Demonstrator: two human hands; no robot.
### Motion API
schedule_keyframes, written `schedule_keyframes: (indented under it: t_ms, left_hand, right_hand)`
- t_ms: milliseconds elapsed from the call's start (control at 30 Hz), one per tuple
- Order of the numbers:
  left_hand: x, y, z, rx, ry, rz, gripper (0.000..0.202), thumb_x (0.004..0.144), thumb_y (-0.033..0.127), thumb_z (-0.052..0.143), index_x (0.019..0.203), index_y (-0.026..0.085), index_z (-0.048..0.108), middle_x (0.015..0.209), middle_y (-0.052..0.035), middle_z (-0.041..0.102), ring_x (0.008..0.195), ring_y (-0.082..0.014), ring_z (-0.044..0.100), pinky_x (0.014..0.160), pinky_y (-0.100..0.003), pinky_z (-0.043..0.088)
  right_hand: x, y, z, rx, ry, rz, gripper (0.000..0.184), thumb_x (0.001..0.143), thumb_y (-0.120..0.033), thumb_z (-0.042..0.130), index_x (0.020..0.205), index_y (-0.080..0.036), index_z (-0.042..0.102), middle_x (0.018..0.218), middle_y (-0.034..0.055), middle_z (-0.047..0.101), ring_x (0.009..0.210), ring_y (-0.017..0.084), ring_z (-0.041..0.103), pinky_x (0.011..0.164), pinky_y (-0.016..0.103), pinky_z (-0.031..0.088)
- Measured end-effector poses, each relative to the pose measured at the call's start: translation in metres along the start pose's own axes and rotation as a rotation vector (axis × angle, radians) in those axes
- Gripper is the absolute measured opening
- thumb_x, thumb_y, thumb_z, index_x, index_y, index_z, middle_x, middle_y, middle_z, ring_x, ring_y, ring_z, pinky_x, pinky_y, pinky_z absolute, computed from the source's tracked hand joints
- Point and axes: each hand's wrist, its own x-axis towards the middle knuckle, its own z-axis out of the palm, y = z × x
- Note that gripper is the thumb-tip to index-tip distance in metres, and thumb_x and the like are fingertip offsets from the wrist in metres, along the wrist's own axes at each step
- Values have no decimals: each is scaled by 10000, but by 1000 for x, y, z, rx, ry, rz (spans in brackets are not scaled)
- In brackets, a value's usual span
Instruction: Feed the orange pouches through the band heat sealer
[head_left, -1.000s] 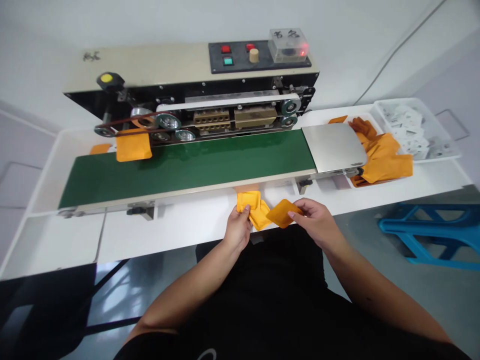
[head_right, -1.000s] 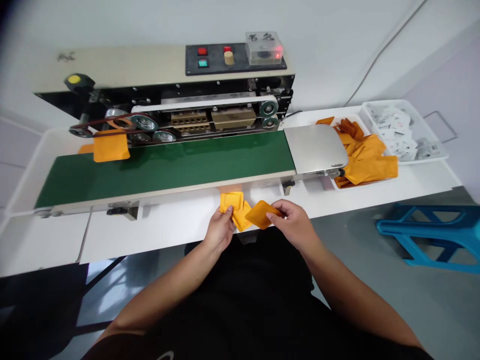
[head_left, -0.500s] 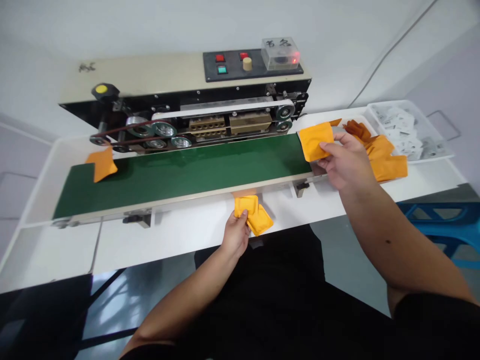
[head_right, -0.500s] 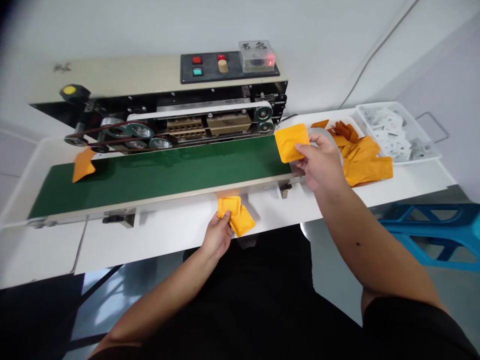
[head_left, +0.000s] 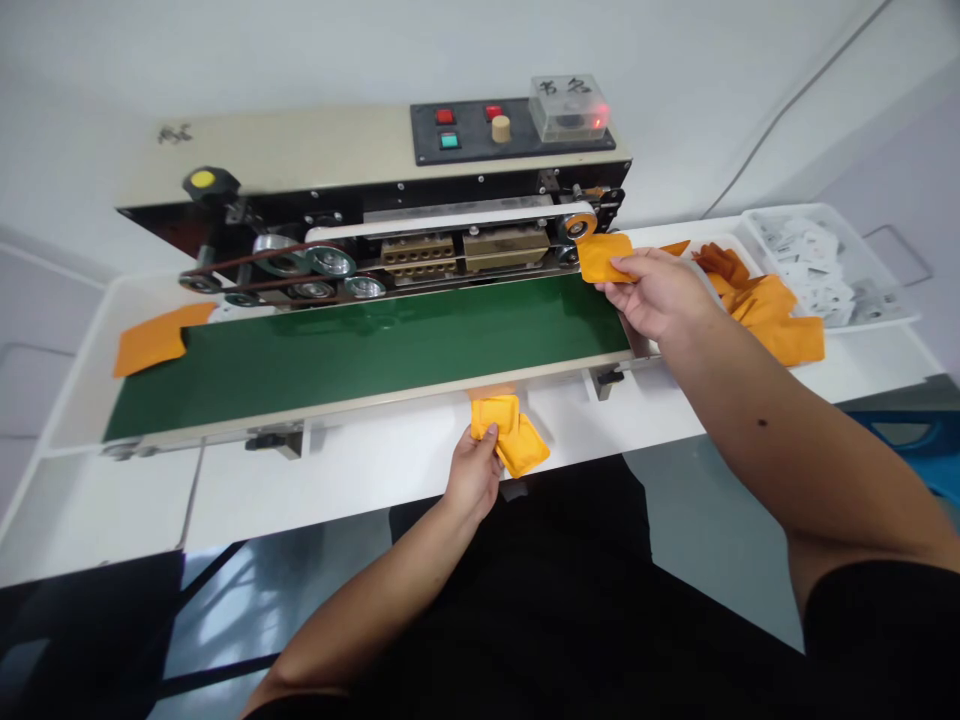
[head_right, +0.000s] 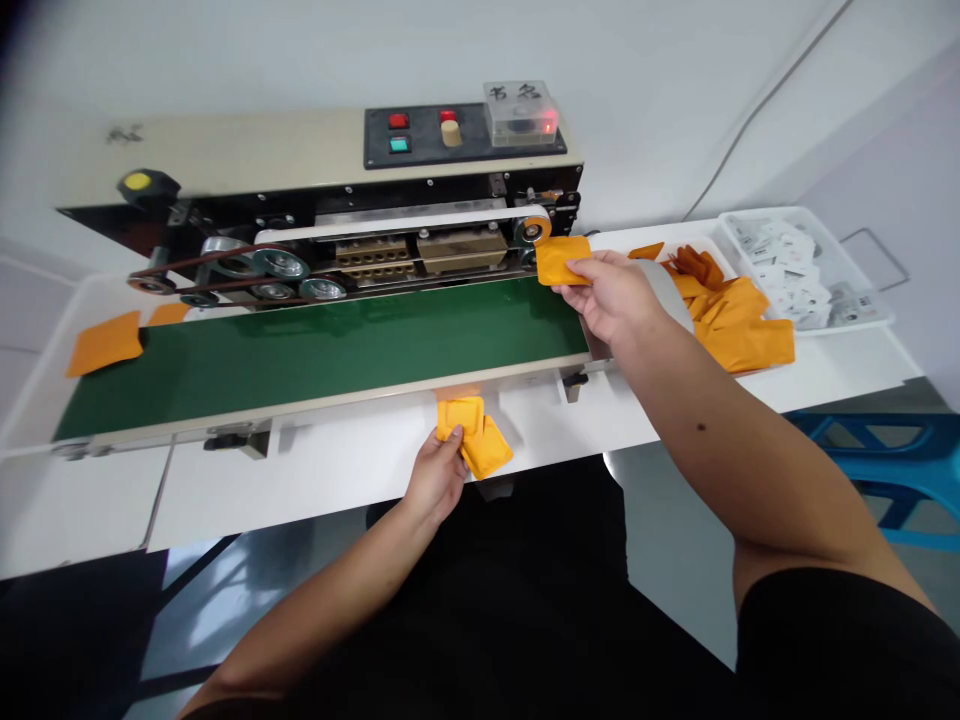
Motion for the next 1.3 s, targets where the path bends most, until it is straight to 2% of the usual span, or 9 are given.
schedule_keyframes:
  t_ms: [233, 400, 500, 633, 767, 900, 1033, 1167, 1300]
  left_hand:
    - [0, 0, -1, -2, -1, -11, 459, 817, 483, 968, 1105, 214, 733, 1127, -72, 827, 1081, -248, 799, 919, -361, 634]
    - [0, 0, -1, -10, -3, -7, 465, 809, 483, 974, 1104, 209, 741, 1150, -82, 828, 1088, -252, 799, 947, -376, 635]
    - [1, 0, -1, -12, -5, -7, 453, 816, 475, 970, 1103, 214, 736, 1146, -78, 829, 1092, -252, 798, 955, -384, 634]
    - [1, 0, -2, -9, 3, -4, 449, 808, 472, 972, 1088, 212, 738, 1157, -79, 827, 1082, -248, 797, 924, -359, 633]
    - [0, 0, -1, -4, 2, -1, 447, 817, 478, 964, 1097, 207, 745, 1158, -81, 824, 1054, -239, 797, 894, -339, 631]
    - [-1, -1, 0, -15, -11, -2, 452, 818, 484, 962, 1104, 212, 743, 1150, -85, 823, 1049, -246, 797, 892, -347, 635]
    - [-1, -2, 1, -26, -5, -22, 473, 815, 488, 964, 1123, 216, 730, 1143, -86, 823, 1028, -244, 800, 880, -346, 641]
    - [-6, -3, 6, -36, -34, -31, 511, 801, 502, 971, 1122, 198, 714, 1155, -105, 820, 1047, -270, 800, 899, -380, 648]
    - [-11, -5, 13, -26, -58, -31, 546, 784, 515, 981, 1115, 182, 703, 1094, -99, 820, 1050, -281, 801, 916, -403, 650]
  right_hand:
    - [-3, -6, 13, -16, 42, 43, 243, 950, -27, 677, 837, -200, 550, 849, 38, 724, 680, 142, 754, 595, 235, 651]
    - [-4, -7, 14, -57, -33, 39, 245, 904, -22, 747, 840, -208, 600, 836, 44, 736, 725, 194, 769, 655, 322, 684]
    - [-5, -6, 15, -67, -31, 38, 247, 895, 6, 737, 856, -202, 610, 833, 25, 717, 692, 154, 751, 654, 283, 661]
    - [-16, -9, 14, -47, 7, 10, 228, 953, -155, 787, 889, -218, 578, 858, -9, 665, 695, 134, 753, 621, 241, 623]
    - [-59, -5, 9, -61, -2, -50, 309, 900, -288, 862, 908, -238, 557, 889, -17, 659, 740, 150, 773, 568, 212, 556]
    - [-138, 26, -4, -142, -118, -33, 290, 843, -357, 874, 908, -246, 614, 749, -20, 650, 637, 164, 705, 509, 249, 501]
    - [-202, 82, -27, -558, -402, 10, 276, 960, -462, 752, 821, -240, 666, 693, 18, 668, 619, 187, 632, 608, 333, 530]
    - [-212, 132, -37, -761, -299, -45, 206, 928, -437, 747, 1003, -247, 717, 968, 64, 742, 772, 224, 671, 672, 354, 549]
    - [-200, 160, -32, -687, -330, 83, 515, 909, -450, 762, 1374, -246, 675, 1209, 87, 767, 914, 233, 730, 820, 383, 606]
